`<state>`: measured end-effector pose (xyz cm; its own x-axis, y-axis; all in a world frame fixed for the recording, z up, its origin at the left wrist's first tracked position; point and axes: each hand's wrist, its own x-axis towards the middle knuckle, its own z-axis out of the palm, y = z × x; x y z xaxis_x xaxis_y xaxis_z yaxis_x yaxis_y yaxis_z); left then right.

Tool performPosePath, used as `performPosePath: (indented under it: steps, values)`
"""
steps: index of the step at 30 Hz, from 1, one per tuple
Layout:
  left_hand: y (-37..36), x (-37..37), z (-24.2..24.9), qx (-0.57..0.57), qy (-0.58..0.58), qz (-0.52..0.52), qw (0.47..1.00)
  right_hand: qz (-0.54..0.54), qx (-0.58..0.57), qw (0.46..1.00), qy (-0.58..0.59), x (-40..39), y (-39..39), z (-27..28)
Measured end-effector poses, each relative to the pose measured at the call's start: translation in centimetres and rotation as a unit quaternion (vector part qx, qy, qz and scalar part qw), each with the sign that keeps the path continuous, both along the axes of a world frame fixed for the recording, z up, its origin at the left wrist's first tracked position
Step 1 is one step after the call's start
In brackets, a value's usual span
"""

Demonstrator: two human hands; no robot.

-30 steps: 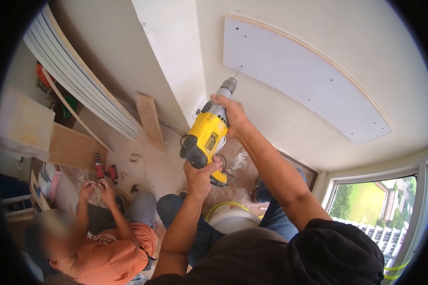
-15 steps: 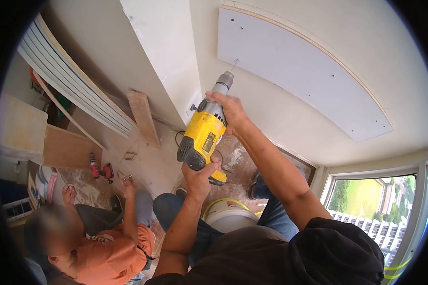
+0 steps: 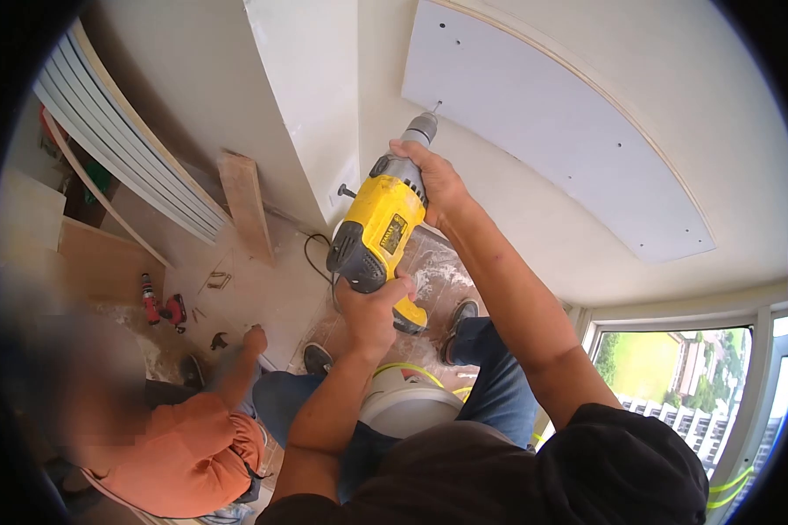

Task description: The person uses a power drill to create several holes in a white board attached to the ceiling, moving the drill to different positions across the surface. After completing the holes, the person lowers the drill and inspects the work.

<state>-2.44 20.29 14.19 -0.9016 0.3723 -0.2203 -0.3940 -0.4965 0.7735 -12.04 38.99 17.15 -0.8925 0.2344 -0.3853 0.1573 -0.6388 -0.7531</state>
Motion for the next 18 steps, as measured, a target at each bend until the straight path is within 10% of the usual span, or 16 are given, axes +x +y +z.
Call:
performPosePath:
  steps: [18]
  values:
    - [-0.9, -1.3, -1.4, -0.065, 0.074, -0.037, 0.994, 0.032, -0.04, 0.998, 0.026, 0.1, -0.1, -0.2]
